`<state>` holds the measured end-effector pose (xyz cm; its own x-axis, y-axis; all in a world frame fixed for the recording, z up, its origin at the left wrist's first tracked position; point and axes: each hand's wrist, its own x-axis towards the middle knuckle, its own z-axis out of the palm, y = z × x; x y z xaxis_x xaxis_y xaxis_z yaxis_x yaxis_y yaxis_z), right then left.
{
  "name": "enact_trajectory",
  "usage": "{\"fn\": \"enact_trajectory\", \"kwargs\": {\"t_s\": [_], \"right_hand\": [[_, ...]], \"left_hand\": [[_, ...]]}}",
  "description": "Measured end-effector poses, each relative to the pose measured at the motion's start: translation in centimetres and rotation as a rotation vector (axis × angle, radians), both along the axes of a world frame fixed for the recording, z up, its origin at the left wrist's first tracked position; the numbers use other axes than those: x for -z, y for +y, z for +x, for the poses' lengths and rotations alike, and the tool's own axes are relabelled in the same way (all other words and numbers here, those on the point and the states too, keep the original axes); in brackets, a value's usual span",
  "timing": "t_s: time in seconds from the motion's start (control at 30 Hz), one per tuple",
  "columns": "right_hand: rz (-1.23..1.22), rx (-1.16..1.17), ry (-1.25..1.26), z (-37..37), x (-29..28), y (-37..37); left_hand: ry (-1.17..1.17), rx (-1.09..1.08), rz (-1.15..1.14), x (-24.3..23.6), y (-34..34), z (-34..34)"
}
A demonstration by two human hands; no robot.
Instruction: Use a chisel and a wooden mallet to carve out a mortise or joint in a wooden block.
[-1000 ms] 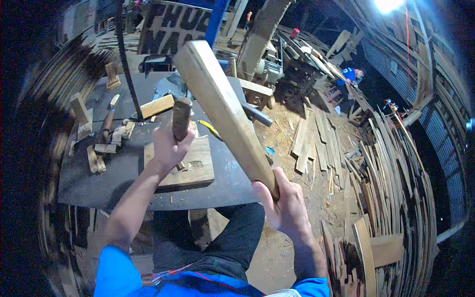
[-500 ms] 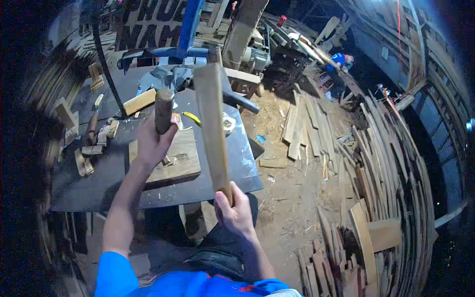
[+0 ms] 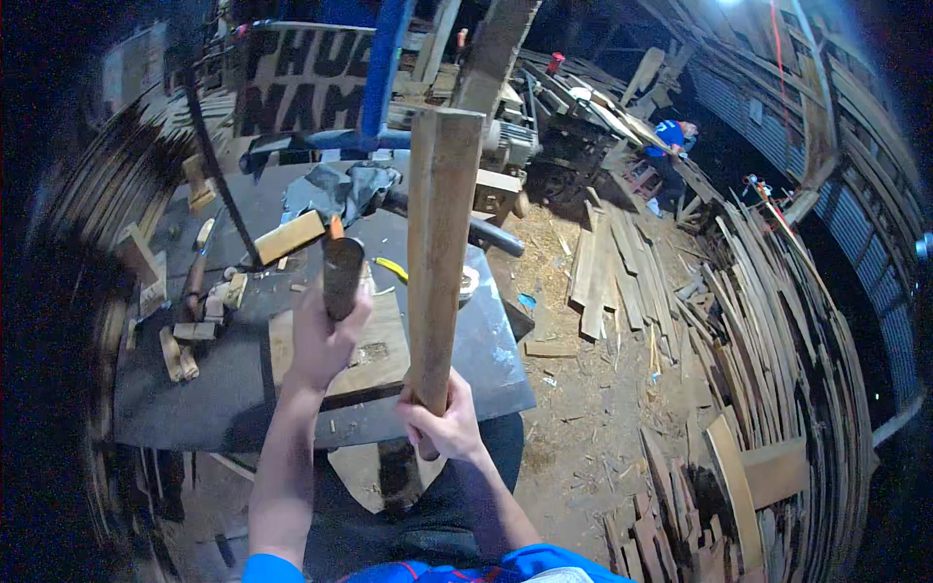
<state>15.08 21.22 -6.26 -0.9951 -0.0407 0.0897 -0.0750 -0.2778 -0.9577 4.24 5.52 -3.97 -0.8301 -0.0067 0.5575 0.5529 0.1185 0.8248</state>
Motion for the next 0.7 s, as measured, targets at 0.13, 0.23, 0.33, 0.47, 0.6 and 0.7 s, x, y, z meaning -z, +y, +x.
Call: {"fn": "enact_trajectory", "kwargs": {"t_s": [0.13, 0.23, 0.33, 0.47, 0.6, 0.7], "right_hand": [[-0.066, -0.001, 0.030, -0.6, 0.3, -1.1], [-0.153, -0.040, 0.092, -1.2, 2.8, -0.9], [-0.208, -0.138, 0.160, -1.9, 3.5, -1.7], [-0.180, -0.138, 0.166, -2.0, 2.5, -2.0], [-0.181, -0.146, 0.140, -1.8, 1.9, -0.7], [-0.074, -0.104, 0.079, -1.3, 1.9, -0.2]], "left_hand": [[-0.251, -0.004, 0.149, 2.1, -0.4, -0.4], [-0.133, 0.073, 0.321, 1.2, 1.1, 0.0], [-0.135, 0.049, 0.423, 0.7, 1.2, 1.2], [-0.152, 0.099, 0.396, 0.9, 1.1, 1.6], [-0.280, 0.124, 0.354, 0.7, 0.2, 1.6], [-0.330, -0.066, 0.241, -0.5, -0.7, 1.6]]}}
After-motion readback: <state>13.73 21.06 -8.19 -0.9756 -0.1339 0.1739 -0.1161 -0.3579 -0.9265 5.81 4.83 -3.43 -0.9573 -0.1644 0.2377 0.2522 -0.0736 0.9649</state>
